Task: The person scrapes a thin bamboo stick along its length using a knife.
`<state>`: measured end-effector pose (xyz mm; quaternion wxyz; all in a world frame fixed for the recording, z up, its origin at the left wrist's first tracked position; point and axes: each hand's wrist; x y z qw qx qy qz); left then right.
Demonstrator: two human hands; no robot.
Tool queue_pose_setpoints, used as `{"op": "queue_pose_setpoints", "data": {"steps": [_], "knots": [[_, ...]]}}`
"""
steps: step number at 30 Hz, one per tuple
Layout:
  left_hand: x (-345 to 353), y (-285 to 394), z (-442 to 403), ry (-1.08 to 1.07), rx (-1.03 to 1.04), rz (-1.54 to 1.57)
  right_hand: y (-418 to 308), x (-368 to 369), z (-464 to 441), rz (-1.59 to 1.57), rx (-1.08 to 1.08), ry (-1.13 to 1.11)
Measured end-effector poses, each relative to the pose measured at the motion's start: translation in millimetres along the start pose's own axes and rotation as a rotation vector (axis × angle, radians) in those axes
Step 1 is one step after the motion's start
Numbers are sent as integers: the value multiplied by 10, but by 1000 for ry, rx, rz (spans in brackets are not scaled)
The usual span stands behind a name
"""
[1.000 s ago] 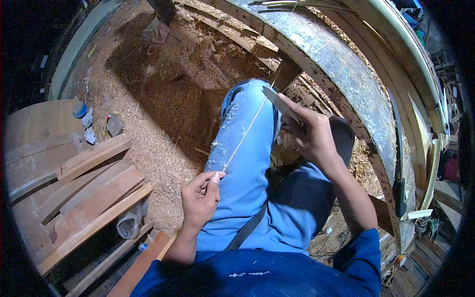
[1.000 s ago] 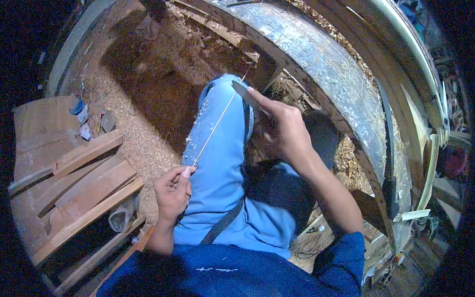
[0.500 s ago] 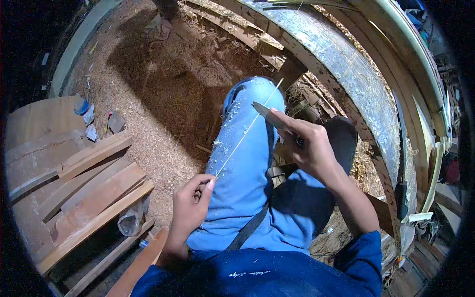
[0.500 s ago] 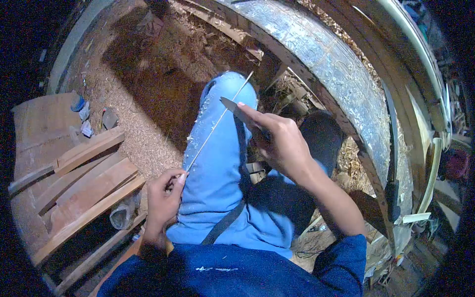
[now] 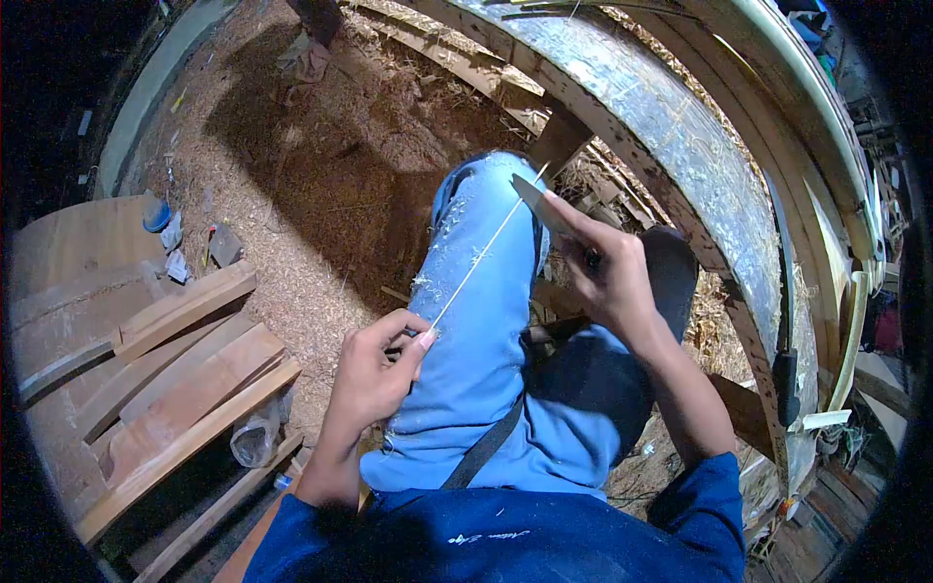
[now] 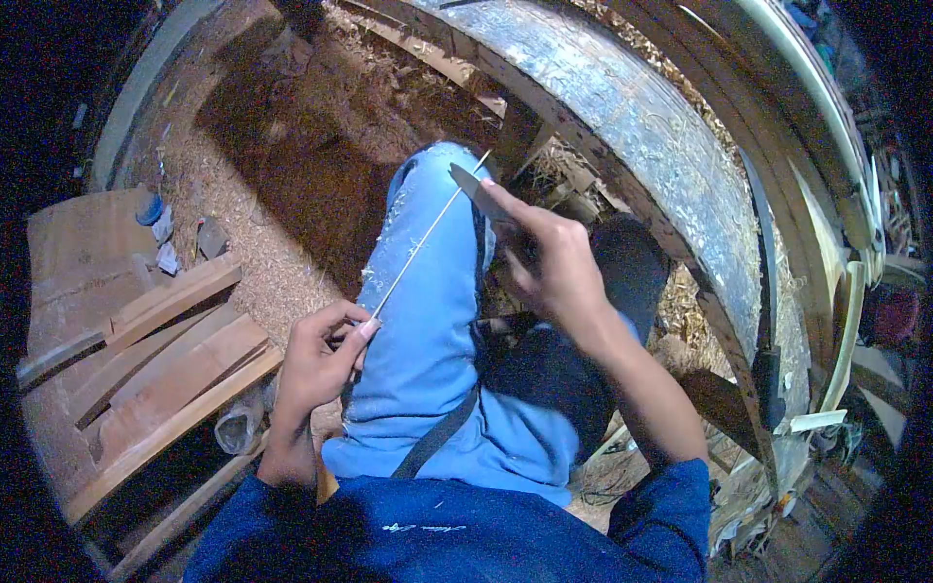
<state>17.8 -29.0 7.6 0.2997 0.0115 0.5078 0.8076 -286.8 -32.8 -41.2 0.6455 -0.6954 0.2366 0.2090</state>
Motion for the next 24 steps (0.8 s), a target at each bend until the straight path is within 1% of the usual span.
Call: {"op": "queue_pose_setpoints", "data": {"steps": [2, 3, 5, 6, 7, 9, 10, 11, 13, 14, 15, 17, 18, 19, 21, 22, 23, 24], "knots": [[-10, -39, 6, -6, 4, 44, -19, 125, 91, -71, -154, -10], [-12, -59, 9, -12, -15, 78, -228, 35, 135, -56, -49, -213], [-14, -69, 11, -19, -36, 112, -289, 79, 194, 3, -96, -242], [-12, -64, 13, -18, -45, 128, -298, 11, 132, -27, -64, -246], [-8, -63, 14, -18, -53, 144, -208, 27, 69, -10, -65, -126], [-16, -86, 9, -41, -56, 162, -121, -24, -79, 24, 5, 7], [-32, -98, 3, -58, -58, 178, -146, -28, -66, 65, 17, -14], [-51, -111, 3, -55, -58, 176, -119, 35, -2, -9, -27, 3], [-68, -134, 16, -53, -66, 148, -267, 9, 88, -38, -64, -162], [-66, -128, 6, -58, -63, 148, -283, 13, 116, 7, -55, -222], [-62, -120, 4, -51, -66, 142, -253, -2, 99, 10, -53, -220], [-64, -89, 12, -45, -72, 139, -161, -32, 9, -55, -13, -63], [-73, -51, 8, -47, -112, 158, -181, -75, -52, -8, 80, -32], [-81, -34, 6, -45, -150, 177, -186, -64, -55, 29, 74, -27], [-91, -90, 11, -35, -142, 185, -207, 24, 44, -82, -44, -69], [-94, -111, 9, -36, -131, 192, -244, 11, 101, -45, -30, -229], [-95, -114, -1, -39, -130, 190, -314, 15, 151, -42, -84, -240], [-94, -118, -9, -43, -126, 203, -306, -1, 138, -47, -39, -243]]}}
Point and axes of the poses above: each hand's wrist, its own z-axis away from the middle knuckle, its own x-axis out of the palm, y = z × x, and after that the axes turned 4 degrees about z, right-handed
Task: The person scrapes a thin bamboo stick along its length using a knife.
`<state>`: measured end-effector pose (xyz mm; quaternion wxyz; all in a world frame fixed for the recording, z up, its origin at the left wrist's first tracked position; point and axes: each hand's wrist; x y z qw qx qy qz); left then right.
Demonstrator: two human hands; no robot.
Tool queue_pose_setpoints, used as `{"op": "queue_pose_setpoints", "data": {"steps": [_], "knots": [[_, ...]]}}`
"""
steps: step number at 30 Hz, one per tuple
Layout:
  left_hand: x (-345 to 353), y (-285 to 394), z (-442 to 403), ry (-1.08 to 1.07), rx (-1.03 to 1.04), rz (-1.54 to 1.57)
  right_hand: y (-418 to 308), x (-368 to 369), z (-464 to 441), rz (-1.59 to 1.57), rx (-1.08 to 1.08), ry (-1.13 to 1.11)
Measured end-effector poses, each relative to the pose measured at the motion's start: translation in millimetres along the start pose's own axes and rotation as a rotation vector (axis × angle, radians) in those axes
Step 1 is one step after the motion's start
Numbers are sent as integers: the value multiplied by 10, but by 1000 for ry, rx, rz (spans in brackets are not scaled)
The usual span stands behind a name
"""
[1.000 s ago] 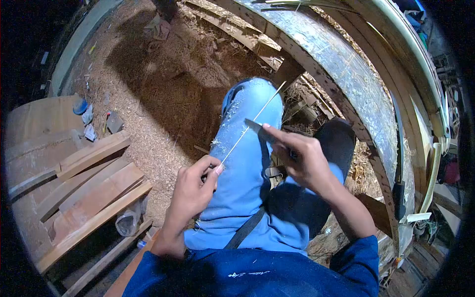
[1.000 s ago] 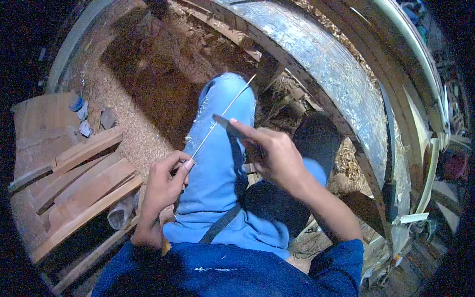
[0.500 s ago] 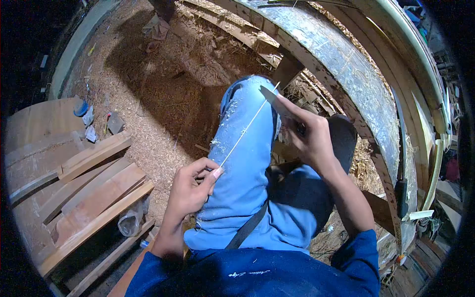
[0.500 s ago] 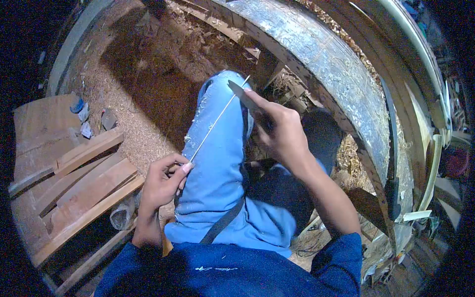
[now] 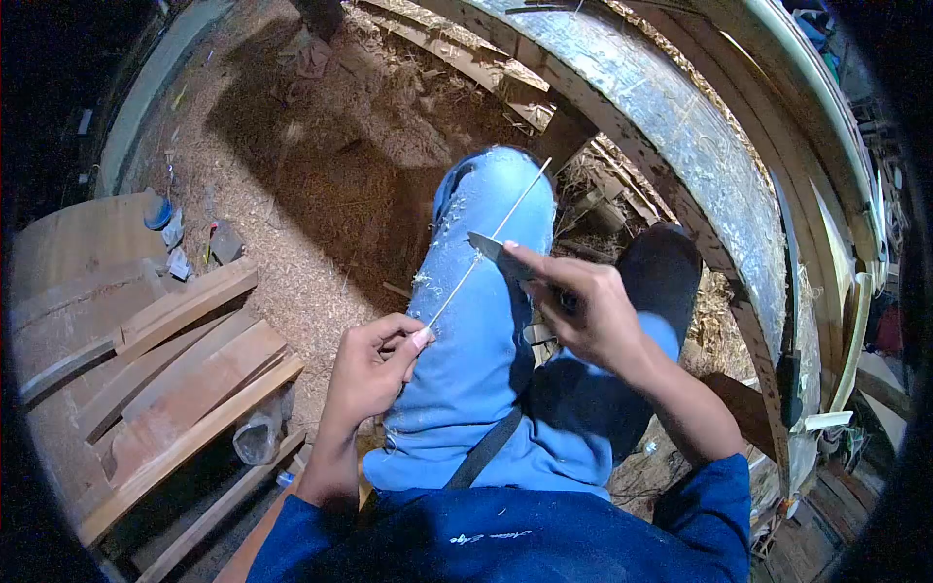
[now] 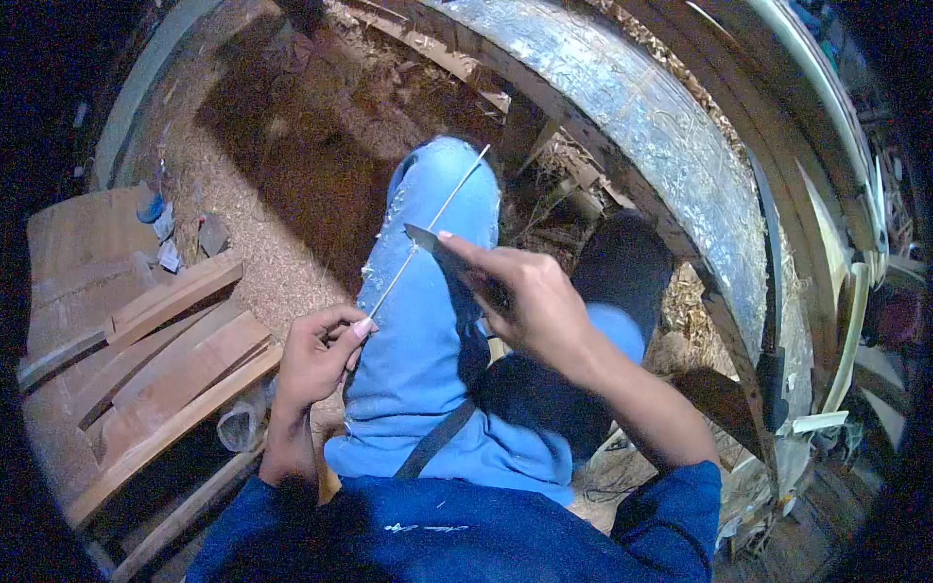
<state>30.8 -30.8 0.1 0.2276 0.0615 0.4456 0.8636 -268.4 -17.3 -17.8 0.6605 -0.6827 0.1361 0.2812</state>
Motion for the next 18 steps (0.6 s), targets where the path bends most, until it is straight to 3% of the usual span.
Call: {"op": "queue_pose_setpoints", "data": {"steps": [4, 7, 9, 12, 13, 16, 18], "knots": [[30, 34, -11, 7, 22, -6, 135, -43, -121, 46, 58, 237], [50, 5, -20, 24, 57, -12, -95, 89, 71, 11, -19, -60], [50, -27, -39, 24, 74, -14, -72, 173, 90, 11, -47, -7], [44, -3, -18, 27, 57, -22, 94, 12, -54, 36, 64, 251], [40, 18, -10, 26, 26, -36, 72, 23, -35, 36, 60, 247], [26, -29, -31, 18, 51, -39, -116, 170, 161, 48, -17, -68], [20, -37, -47, 14, 61, -47, -146, 133, 147, 13, 26, -34]]}}
Point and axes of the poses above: each hand's wrist, its own z-axis away from the middle knuckle, its own x-axis out of the palm, y = z × x, and after that the axes turned 4 degrees about z, right-handed
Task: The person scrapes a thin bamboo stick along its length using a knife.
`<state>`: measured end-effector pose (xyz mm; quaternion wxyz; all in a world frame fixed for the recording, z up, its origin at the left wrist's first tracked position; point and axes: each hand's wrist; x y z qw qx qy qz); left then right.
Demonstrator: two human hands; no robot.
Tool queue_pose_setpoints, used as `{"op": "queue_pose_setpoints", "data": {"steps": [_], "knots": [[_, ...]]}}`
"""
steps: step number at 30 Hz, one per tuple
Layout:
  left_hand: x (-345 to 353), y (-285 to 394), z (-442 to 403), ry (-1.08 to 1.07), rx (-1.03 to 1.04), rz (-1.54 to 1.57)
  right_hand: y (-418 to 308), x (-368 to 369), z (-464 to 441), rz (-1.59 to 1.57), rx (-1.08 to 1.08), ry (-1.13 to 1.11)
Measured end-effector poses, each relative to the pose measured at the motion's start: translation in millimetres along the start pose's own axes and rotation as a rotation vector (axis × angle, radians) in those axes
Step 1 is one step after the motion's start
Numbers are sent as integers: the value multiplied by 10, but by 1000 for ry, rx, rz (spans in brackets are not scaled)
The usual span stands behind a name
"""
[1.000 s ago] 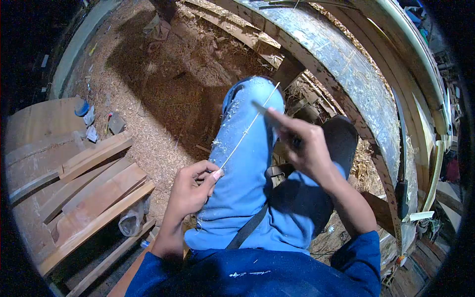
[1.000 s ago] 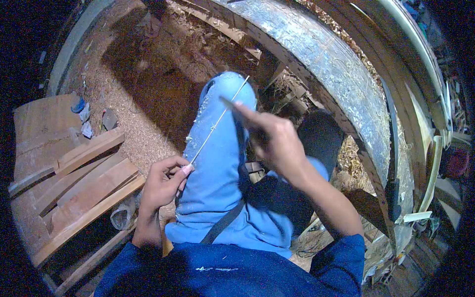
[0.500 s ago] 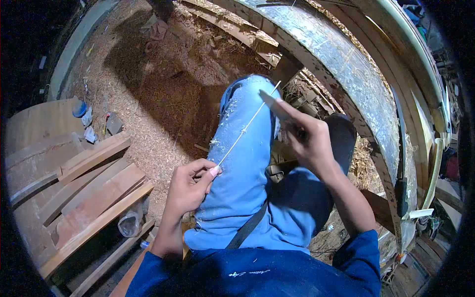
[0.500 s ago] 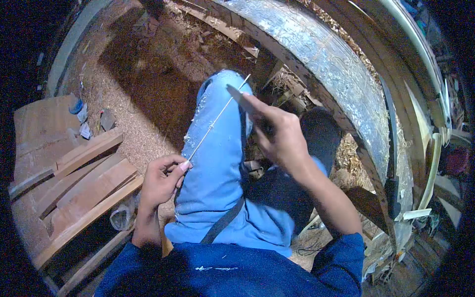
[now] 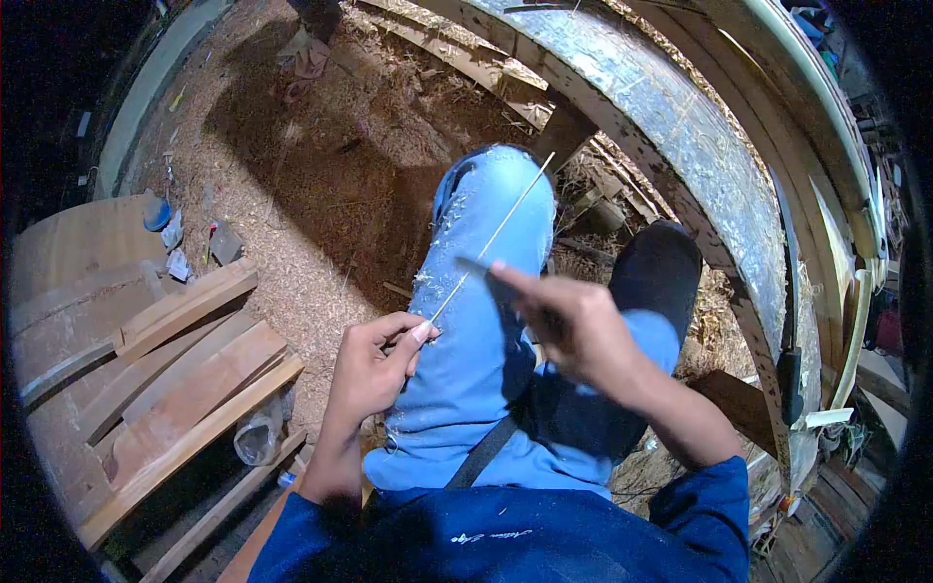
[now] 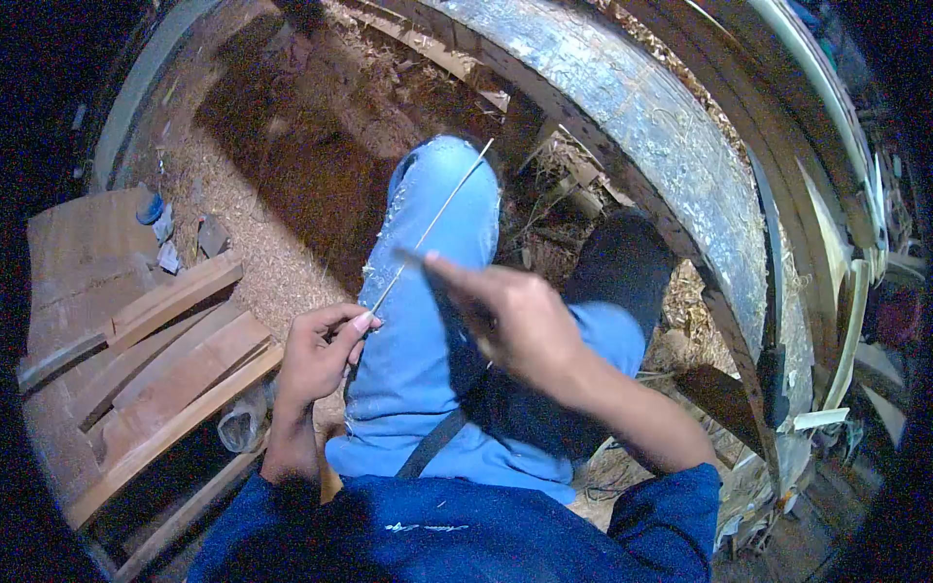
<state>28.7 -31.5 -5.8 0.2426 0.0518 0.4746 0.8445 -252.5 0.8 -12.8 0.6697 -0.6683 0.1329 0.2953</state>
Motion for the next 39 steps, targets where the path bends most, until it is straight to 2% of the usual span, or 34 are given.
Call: {"op": "queue_pose_setpoints", "data": {"steps": [3, 5, 6, 7, 9, 11, 12, 13, 15, 17, 19, 20, 21, 25, 27, 28, 29, 31, 32, 33, 35, 37, 39], "knots": [[19, 8, 15, 4, 8, -1, 202, -145, -191, 53, 53, 251], [11, 20, 22, 9, 8, -4, 86, -122, -100, 119, 76, 146], [-1, 23, 29, 0, -8, -17, 58, -82, -60, 44, 39, 49], [-8, 33, 23, -12, -20, -32, 49, 22, -12, 33, -19, 39], [5, 27, 8, -10, -10, -16, 27, -3, -13, 83, 7, -7], [19, 19, 17, -3, -5, 7, 118, -145, -150, 33, 75, 151], [22, 51, 21, -14, 12, -6, 173, -169, -223, 125, -49, 267], [22, 68, 21, -23, 28, -19, 149, -156, -204, 126, -56, 262], [11, 34, 25, -19, 24, -14, -11, -68, -60, 78, 33, 84], [6, 37, 1, -28, 28, -15, -100, 11, 25, 74, 44, 11], [14, 31, -2, -22, 15, -3, 19, -80, -66, 82, 26, 75], [17, 30, -2, -22, 15, 0, 41, -135, -133, 4, 100, 164], [21, 35, -4, -27, 29, -3, 86, -132, -172, 118, 38, 224], [39, 32, -8, -2, 28, -11, -150, 25, 50, 121, 47, -3], [30, 10, -19, -10, 43, -12, 27, -33, -20, 56, 18, 52], [31, -1, -16, -9, 55, -6, 79, -112, -65, 33, 110, 68], [38, -3, -14, -6, 56, -1, 67, -159, -112, 52, 92, 127], [49, 14, -12, 14, 54, -33, 9, -44, -14, 86, -4, 74], [53, 16, 0, 14, 50, -35, -82, -29, 58, 89, 46, -64], [57, 21, 4, 25, 34, -28, -137, 36, 104, 157, 23, -87], [50, 26, -6, 31, 19, -24, -62, -59, 37, 38, 42, -41], [48, 4, -9, 38, 39, -31, 125, -117, -82, 77, 66, 161], [52, -15, -11, 47, 31, -19, 42, -55, 14, 98, 127, 27]]}}
Point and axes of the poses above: each hand's wrist, its own z-axis away from the middle knuckle, its own x-axis out of the palm, y = z × x, and after that the axes turned 4 degrees about z, right-handed
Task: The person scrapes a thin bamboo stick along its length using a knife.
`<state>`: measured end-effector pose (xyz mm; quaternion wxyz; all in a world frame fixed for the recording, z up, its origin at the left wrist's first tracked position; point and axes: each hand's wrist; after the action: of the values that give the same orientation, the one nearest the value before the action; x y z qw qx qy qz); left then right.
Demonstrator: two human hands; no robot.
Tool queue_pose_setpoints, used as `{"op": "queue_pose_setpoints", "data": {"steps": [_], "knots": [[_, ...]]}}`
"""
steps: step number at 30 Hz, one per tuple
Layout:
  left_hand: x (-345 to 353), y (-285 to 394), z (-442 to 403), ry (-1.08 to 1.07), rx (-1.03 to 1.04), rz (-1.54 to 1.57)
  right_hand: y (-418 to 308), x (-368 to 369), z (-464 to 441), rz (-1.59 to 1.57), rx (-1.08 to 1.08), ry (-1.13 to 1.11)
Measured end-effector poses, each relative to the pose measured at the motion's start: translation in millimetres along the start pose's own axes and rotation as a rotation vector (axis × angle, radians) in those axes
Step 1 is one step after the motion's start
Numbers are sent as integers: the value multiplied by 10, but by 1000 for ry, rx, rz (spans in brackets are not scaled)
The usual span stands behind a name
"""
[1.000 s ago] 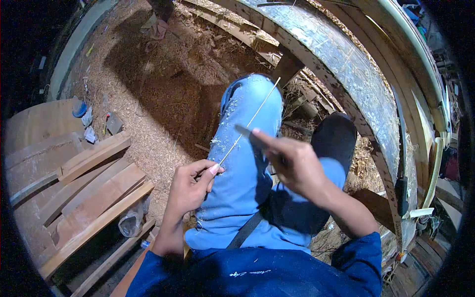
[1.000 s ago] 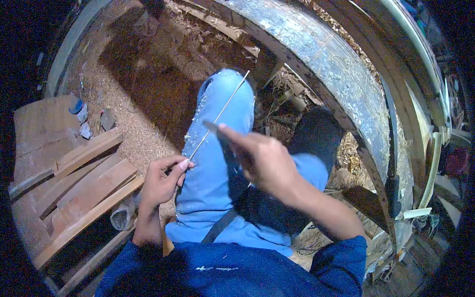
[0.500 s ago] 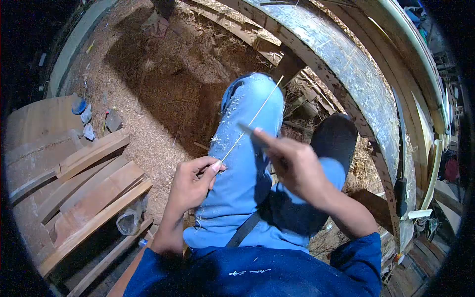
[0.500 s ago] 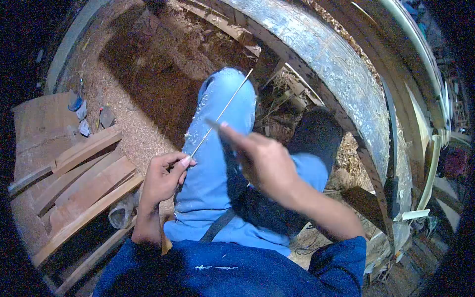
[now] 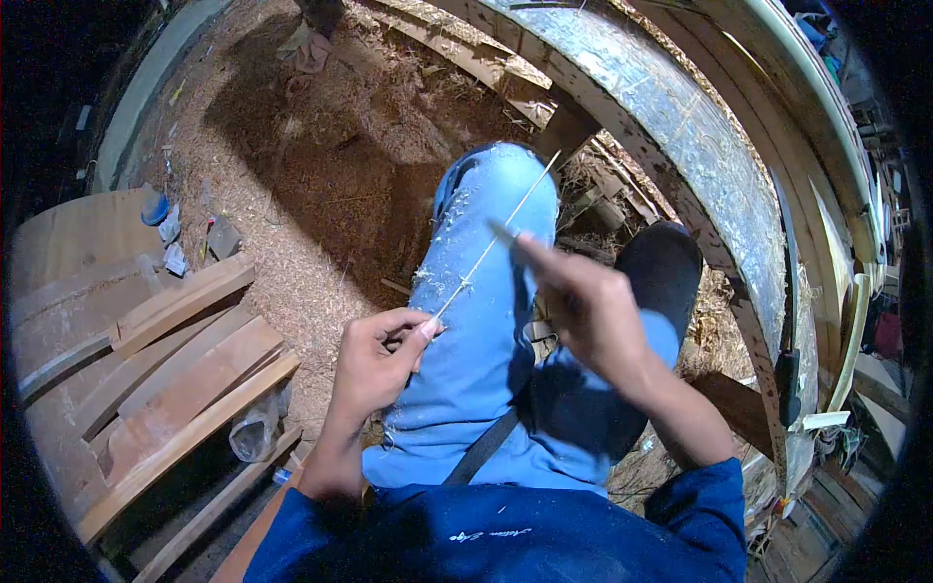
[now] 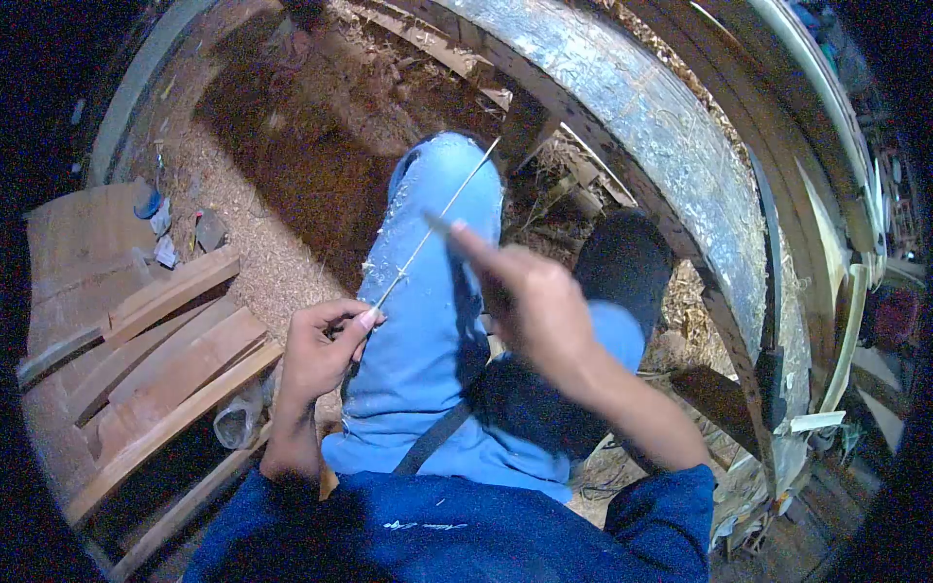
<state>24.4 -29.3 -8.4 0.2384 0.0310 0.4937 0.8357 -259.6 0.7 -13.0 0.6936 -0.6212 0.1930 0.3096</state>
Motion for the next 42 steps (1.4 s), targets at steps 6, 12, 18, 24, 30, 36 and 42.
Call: {"op": "queue_pose_setpoints", "data": {"steps": [6, 12, 18, 24, 30, 36, 42], "knots": [[14, 31, 8, 19, -28, -26, 13, -63, -75, -41, -23, 93], [21, 40, 5, 26, -50, 10, -164, 99, 159, 41, -98, -127], [44, 20, -8, 27, -12, 25, -41, 144, 109, -54, -128, -118], [15, 90, -5, -35, -38, 46, 96, 16, -116, -21, -61, 147], [-3, 122, -21, -58, -55, 27, -28, 66, 13, -85, -138, -47], [1, 44, -52, -94, -6, 53, -100, 117, 73, -6, -126, -118], [-8, 24, -76, -106, -1, 52, 176, 4, -184, 4, -112, 216]]}}
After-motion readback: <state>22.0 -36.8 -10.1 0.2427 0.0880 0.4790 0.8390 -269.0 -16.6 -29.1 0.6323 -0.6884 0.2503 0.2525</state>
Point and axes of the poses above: each hand's wrist, its own z-axis away from the middle knuckle, its own x-axis out of the palm, y = z × x, and after that the axes turned 4 degrees about z, right-handed
